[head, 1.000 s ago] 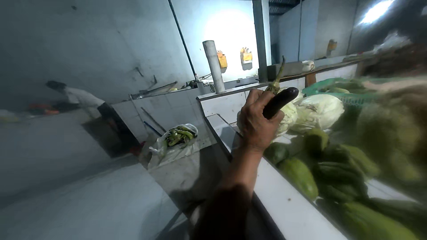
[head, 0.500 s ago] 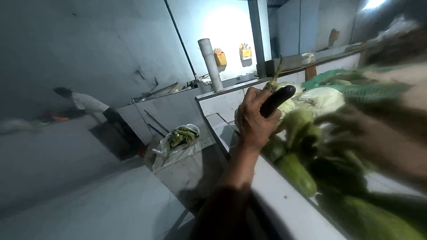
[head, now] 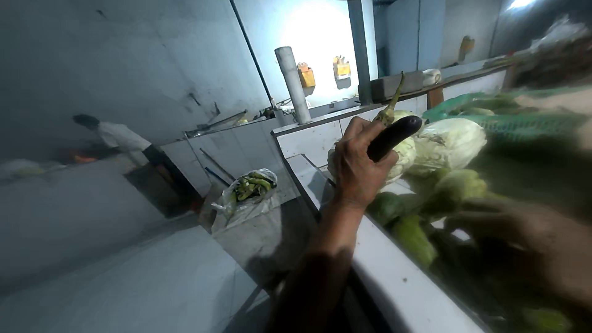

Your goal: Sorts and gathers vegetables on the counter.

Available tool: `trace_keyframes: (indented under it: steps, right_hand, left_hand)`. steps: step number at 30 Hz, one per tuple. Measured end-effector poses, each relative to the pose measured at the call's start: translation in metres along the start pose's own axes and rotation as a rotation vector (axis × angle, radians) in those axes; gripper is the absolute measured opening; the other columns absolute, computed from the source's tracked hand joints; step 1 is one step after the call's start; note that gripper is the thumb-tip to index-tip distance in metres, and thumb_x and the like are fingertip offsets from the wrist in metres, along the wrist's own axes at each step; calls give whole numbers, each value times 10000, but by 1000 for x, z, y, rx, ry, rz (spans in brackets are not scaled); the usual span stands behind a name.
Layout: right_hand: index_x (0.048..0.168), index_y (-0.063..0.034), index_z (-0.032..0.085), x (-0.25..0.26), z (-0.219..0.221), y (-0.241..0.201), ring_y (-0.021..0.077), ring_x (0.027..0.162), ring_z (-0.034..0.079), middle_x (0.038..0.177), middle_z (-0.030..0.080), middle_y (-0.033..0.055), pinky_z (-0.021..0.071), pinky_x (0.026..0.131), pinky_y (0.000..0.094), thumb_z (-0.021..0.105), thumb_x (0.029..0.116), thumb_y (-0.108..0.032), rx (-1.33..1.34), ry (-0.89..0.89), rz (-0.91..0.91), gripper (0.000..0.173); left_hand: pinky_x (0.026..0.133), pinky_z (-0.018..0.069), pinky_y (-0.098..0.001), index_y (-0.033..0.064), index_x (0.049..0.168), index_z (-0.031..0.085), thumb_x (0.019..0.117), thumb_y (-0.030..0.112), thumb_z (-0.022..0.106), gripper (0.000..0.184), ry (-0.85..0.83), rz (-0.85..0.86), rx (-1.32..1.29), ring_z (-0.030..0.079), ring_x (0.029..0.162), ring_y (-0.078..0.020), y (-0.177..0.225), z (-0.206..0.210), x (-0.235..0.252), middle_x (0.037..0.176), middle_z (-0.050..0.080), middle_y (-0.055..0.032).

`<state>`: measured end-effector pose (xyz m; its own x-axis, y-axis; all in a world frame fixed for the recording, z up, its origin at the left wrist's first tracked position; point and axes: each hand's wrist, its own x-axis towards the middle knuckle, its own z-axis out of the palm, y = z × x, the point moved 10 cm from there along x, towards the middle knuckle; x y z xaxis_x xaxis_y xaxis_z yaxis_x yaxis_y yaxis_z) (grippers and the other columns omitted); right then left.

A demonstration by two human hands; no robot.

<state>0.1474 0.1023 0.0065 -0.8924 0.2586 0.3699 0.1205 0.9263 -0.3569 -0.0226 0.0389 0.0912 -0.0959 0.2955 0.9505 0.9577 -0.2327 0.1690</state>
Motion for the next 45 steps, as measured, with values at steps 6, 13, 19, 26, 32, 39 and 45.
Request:
trace_keyframes:
  steps: [6, 13, 19, 26, 32, 39, 45]
  right_hand:
    - [1129, -279, 700, 36, -92, 36, 31, 819, 638, 1047, 651, -74, 577, 670, 275, 634, 906, -217, -141, 241, -126, 240]
    - [1153, -108, 713, 54, -34, 55, 99, 791, 645, 941, 640, 29, 572, 692, 259, 637, 946, -34, 2, 71, 34, 233]
    - [1144, -129, 721, 79, -71, 10, 94, 709, 692, 936, 724, 19, 597, 559, 232, 570, 959, -76, 586, 12, -189, 245]
    - [1183, -14, 618, 85, -48, 42, 41, 726, 594, 920, 629, 57, 500, 644, 176, 485, 1029, 33, 231, -81, 297, 209]
    - [1294, -7, 619, 85, 17, 93, 223, 1090, 604, 1241, 617, 164, 505, 926, 354, 545, 1008, 35, 148, -166, 384, 298]
    - [1069, -31, 723, 89, 5, 95, 241, 1044, 600, 1142, 598, 158, 520, 897, 345, 689, 935, 5, 34, -101, 165, 143]
    - [1016, -33, 684, 51, -47, 151, 31, 719, 646, 879, 696, 5, 541, 618, 176, 452, 921, 83, 576, 261, 199, 276]
  left_hand:
    - [774, 531, -262, 5, 1061, 760, 756, 49, 781, 308, -3, -18, -26, 643, 869, -143, 2, -1, 0, 978, 662, -113]
    - [707, 543, -318, 16, 1058, 760, 753, 61, 793, 310, -40, -13, -39, 645, 805, -176, -1, 4, -1, 949, 650, -118]
    - [745, 543, -312, 10, 1078, 759, 748, 62, 795, 336, -52, 3, -37, 653, 836, -178, 0, 4, -1, 953, 661, -124]
    - [743, 545, -337, 10, 1091, 758, 760, 74, 793, 339, -86, -9, -29, 654, 834, -190, 2, 6, -2, 968, 661, -131]
    - [748, 542, -340, 25, 1085, 762, 761, 57, 782, 327, -97, -13, -1, 655, 839, -191, 4, 6, -2, 974, 667, -130]
    - [720, 534, -331, 23, 1076, 756, 753, 55, 797, 326, -131, -14, -21, 642, 815, -178, 6, 10, -4, 956, 647, -119]
    - [740, 537, -341, 22, 1070, 756, 756, 53, 786, 317, -121, -6, 0, 650, 832, -186, 5, 10, -3, 967, 660, -122]
